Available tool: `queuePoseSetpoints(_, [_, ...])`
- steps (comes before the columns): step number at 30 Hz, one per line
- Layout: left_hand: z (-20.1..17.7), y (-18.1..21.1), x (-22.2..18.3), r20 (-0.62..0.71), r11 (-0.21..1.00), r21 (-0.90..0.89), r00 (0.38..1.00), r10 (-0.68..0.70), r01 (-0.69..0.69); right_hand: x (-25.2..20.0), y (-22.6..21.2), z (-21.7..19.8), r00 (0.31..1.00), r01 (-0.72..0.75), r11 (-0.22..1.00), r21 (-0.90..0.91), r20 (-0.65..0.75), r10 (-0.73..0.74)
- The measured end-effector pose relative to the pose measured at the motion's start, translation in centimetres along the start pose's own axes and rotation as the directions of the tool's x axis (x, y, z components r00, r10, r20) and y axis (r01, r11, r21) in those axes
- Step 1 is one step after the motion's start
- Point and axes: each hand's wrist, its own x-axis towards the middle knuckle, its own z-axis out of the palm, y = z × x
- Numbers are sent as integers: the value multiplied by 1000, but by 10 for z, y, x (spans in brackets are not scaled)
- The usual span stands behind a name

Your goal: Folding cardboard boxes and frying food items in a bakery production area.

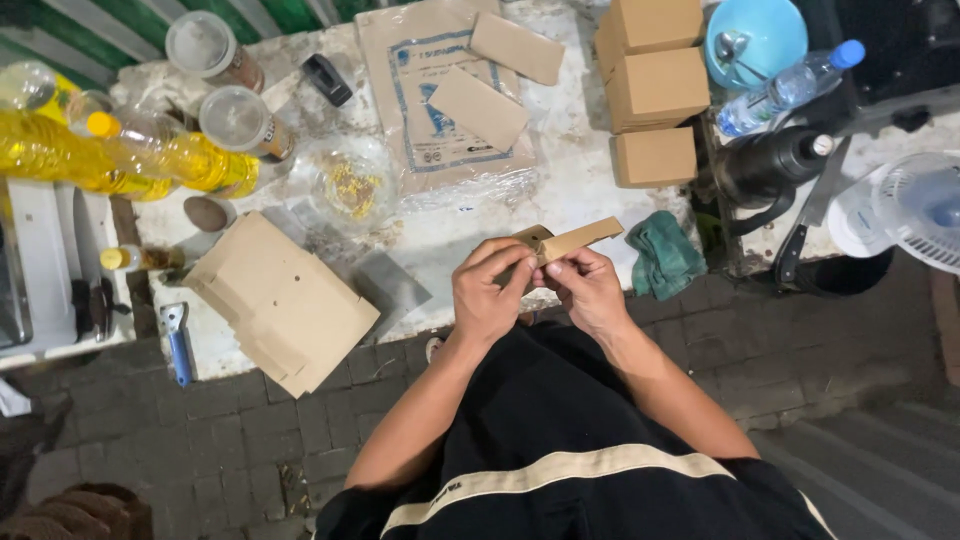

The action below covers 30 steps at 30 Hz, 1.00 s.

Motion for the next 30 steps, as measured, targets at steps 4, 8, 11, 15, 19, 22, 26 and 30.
queuePoseSetpoints(4, [-7,-3,-7,16,1000,26,1000,18,-18,7,35,-20,999,1,999,35,41,-3])
queuePoseSetpoints(8, [-15,-6,-12,41,994,98,998,36,-40,9,64,-32,999,-7,999,49,51,4])
queuePoseSetpoints(11, [-30,0,-15,49,993,118,999,18,-24,3,69,-26,999,27,999,-31,32,-26])
queuePoseSetpoints(15, [-48,-3,-25,37,993,111,999,30,-34,-9,77,-14,997,44,995,-89,59,-39])
queuePoseSetpoints(19, [-71,0,-34,114,979,182,991,70,-90,-28,71,15,999,40,995,-87,36,-37])
queuePoseSetpoints(22, [-90,1,-44,249,950,241,959,136,-198,-51,59,41,998,53,997,-54,37,-51])
queuePoseSetpoints(26, [-105,-22,-64,152,975,161,980,129,-154,-65,66,64,987,86,995,48,135,-92])
queuePoseSetpoints(30, [-131,3,-57,186,998,49,981,-55,47,-59,90,50,975,-12,984,178,219,-28])
